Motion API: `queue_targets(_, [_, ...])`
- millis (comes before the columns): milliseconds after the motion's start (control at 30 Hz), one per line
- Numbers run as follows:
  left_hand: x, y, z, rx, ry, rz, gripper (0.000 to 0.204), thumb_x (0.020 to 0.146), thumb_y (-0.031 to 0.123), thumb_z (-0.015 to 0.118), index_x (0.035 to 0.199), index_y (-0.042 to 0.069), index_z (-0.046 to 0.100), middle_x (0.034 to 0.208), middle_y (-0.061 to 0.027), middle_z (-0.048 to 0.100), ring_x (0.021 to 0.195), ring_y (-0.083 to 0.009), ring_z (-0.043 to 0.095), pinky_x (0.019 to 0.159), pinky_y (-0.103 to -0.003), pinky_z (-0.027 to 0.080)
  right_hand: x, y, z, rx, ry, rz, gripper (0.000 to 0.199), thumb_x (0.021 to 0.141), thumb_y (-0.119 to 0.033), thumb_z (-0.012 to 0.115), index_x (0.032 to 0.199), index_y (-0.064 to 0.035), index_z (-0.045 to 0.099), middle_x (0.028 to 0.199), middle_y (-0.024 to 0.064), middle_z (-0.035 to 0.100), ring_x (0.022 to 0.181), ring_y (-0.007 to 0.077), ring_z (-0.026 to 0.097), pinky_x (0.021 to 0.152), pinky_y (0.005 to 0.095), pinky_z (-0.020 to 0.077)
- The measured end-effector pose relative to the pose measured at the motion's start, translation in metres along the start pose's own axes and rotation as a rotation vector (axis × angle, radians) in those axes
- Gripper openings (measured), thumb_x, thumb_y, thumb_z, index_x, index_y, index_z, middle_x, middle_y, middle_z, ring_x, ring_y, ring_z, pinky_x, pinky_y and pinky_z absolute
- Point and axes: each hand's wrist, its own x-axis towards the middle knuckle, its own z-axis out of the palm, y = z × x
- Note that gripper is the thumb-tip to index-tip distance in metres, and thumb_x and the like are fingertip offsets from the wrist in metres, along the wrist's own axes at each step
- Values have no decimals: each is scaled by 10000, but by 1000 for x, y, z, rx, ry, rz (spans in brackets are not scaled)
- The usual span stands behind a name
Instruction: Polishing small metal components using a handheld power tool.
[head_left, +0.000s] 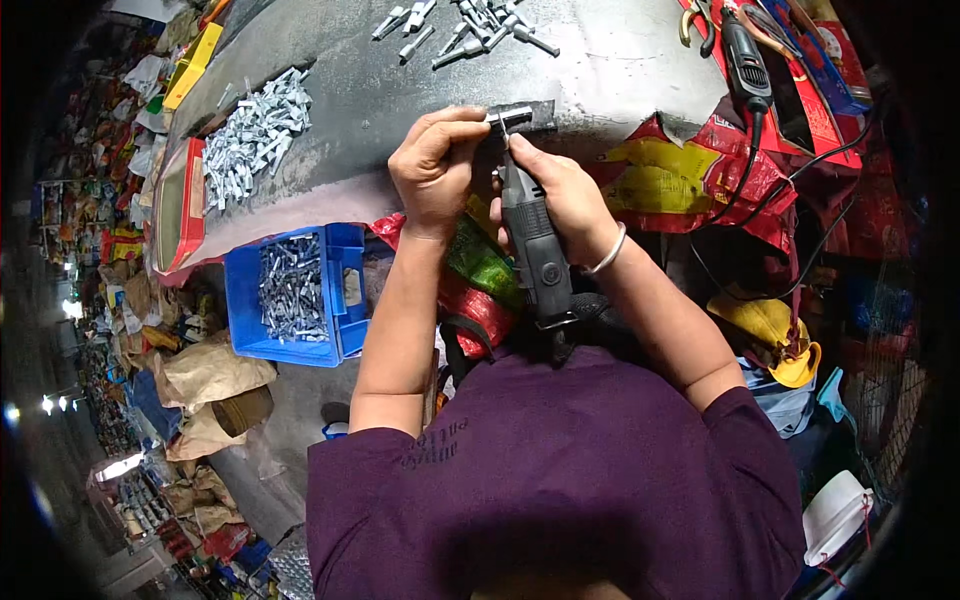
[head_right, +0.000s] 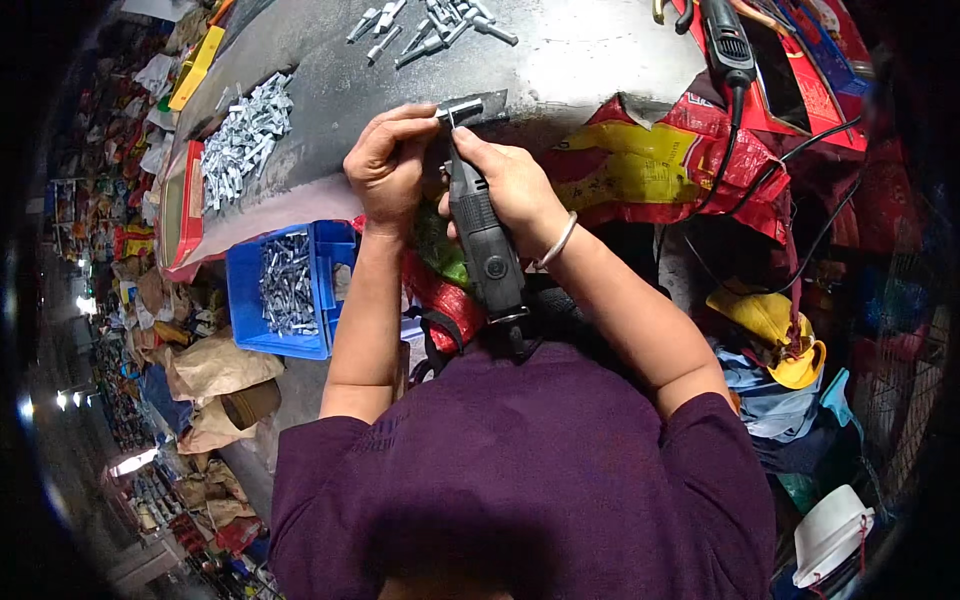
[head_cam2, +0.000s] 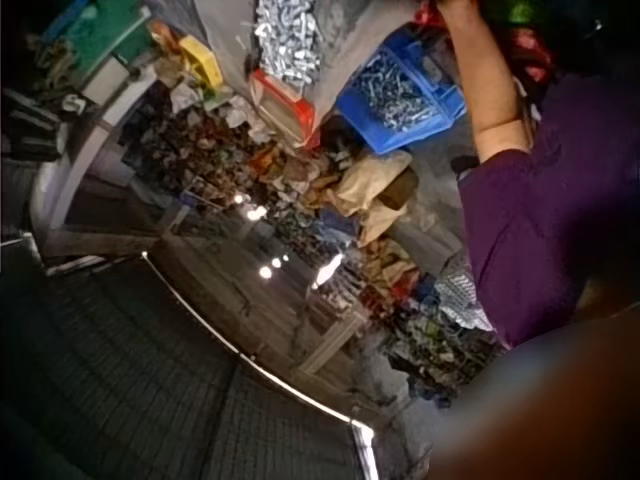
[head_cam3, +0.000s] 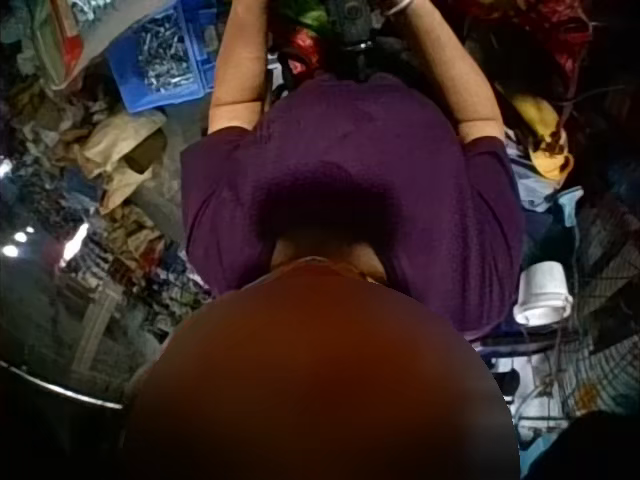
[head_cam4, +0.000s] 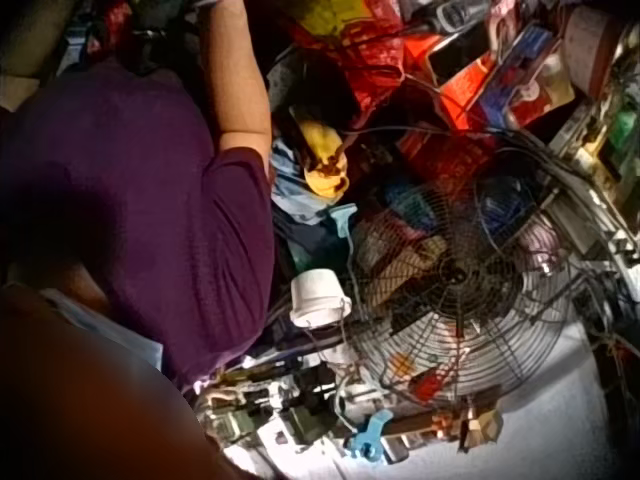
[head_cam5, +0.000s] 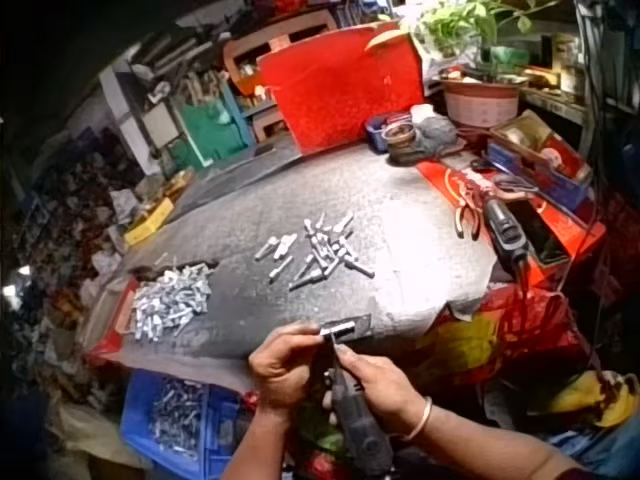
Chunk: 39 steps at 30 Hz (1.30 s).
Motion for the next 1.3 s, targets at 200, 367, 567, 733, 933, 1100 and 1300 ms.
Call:
queue_targets(200, [1, 2, 0, -2, 13, -27, 191, 788, -141, 695, 876, 16, 757, 1029, -94, 750, 894, -171, 690, 830, -266, 546, 5, 2, 4, -5, -11, 32, 452, 1046, -453, 528, 925, -28, 625, 662, 108, 672, 460, 209, 614, 427, 289, 480])
queue_targets(367, [6, 3, -2, 4, -8, -84, 188, 789, -142, 687, 867, 17, 751, 1030, -98, 749, 901, -172, 683, 834, -267, 545, -2, -7, -8, -32, 96, -38, 444, 1042, -431, 544, 877, -26, 619, 649, 114, 667, 451, 191, 592, 416, 291, 461])
queue_targets(567, [45, -24, -53, 407, 412, 103, 131, 817, -58, 701, 902, 32, 743, 951, -84, 729, 878, -184, 660, 805, -273, 533, -14, 2, -17, -148, 34, -121, 417, 1044, -435, 539, 917, -45, 617, 659, 106, 670, 443, 185, 585, 415, 275, 457])
queue_targets(733, [93, -27, -67, 621, 257, -19, 127, 841, 132, 708, 933, 52, 743, 911, -82, 714, 847, -264, 626, 821, -382, 488, -13, 9, -17, -149, 40, -95, 402, 1045, -423, 545, 917, -47, 614, 660, 109, 669, 441, 177, 576, 417, 275, 455])
queue_targets(933, [115, -37, -26, 1053, -171, -167, 277, 908, 274, 692, 990, 15, 745, 921, -129, 756, 805, -300, 695, 749, -369, 533, -16, 15, -17, -129, -4, -81, 403, 1045, -427, 541, 938, -45, 610, 669, 112, 670, 451, 180, 581, 428, 278, 463])
queue_targets(1100, [53, 5, -9, 252, 41, -331, 123, 858, 33, 731, 981, 26, 729, 903, -92, 751, 792, -195, 684, 758, -294, 536, -20, 6, -24, -99, 50, -83, 414, 1049, -439, 527, 955, -45, 610, 677, 114, 673, 459, 188, 590, 433, 284, 470])
queue_targets(1300, [3, -2, 2, 105, 24, 38, 192, 769, -70, 748, 927, 37, 760, 962, -64, 745, 863, -187, 677, 822, -315, 551, -14, -6, -13, -32, 27, -14, 441, 1045, -450, 530, 941, -32, 620, 660, 114, 668, 462, 201, 607, 432, 294, 478])
